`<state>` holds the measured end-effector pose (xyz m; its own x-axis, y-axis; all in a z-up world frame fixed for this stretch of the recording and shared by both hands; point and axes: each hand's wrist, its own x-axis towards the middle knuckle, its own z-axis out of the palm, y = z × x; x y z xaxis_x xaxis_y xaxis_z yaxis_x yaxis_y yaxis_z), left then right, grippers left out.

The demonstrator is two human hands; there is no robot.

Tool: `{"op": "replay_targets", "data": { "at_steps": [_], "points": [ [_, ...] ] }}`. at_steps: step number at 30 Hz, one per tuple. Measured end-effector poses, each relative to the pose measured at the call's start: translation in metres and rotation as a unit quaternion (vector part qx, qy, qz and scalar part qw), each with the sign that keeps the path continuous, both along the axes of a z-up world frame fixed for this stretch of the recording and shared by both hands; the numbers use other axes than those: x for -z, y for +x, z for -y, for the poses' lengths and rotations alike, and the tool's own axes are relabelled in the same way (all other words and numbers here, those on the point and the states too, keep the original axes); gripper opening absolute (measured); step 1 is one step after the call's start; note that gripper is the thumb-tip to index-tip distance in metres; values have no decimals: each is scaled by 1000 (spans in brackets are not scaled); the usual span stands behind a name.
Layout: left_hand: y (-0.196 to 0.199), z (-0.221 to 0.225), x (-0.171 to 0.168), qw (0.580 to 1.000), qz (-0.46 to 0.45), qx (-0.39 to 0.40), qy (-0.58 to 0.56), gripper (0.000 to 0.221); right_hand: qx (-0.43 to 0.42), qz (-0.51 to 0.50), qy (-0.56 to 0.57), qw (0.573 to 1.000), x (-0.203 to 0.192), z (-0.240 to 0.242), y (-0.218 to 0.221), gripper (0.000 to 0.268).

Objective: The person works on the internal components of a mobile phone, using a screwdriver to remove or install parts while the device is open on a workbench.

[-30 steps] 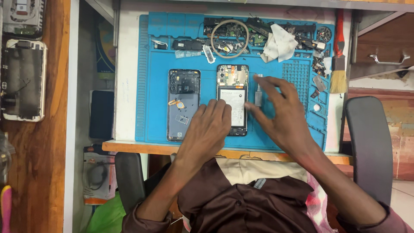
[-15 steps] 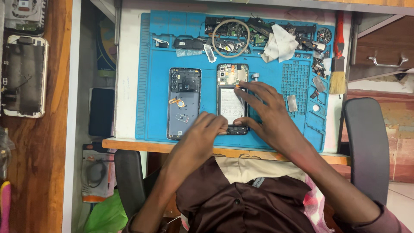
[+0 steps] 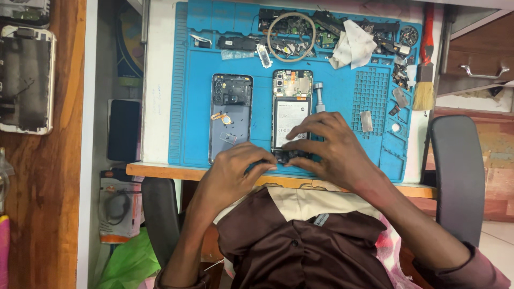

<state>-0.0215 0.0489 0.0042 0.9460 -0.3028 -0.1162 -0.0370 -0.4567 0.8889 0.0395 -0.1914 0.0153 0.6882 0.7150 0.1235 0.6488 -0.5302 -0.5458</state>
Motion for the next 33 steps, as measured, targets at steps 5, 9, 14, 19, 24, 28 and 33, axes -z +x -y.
{"op": "replay_targets", "data": {
  "at_steps": [5,9,14,19,24,28,33],
  "points": [
    [-1,4,-10,996,93,-7,2,39,6,-19,38,999,4,-2,-4,15],
    [3,17,-7,989,142,7,46,42,28,-55,57,996,4,-3,-3,15],
    [8,21,-6,992,120,16,45,43,44,-77,52,995,2,-5,-3,10],
    [7,23,-1,993,111,6,32,42,62,-100,55,992,2,-7,-5,8],
    [8,18,6,994,108,-7,6,36,86,-70,74,991,-1,-5,-2,14],
    [6,19,8,994,110,-13,0,20,177,4,52,983,-13,12,10,26],
    [6,27,5,991,131,-27,14,17,236,-66,36,969,-22,23,11,48]
  ]
}}
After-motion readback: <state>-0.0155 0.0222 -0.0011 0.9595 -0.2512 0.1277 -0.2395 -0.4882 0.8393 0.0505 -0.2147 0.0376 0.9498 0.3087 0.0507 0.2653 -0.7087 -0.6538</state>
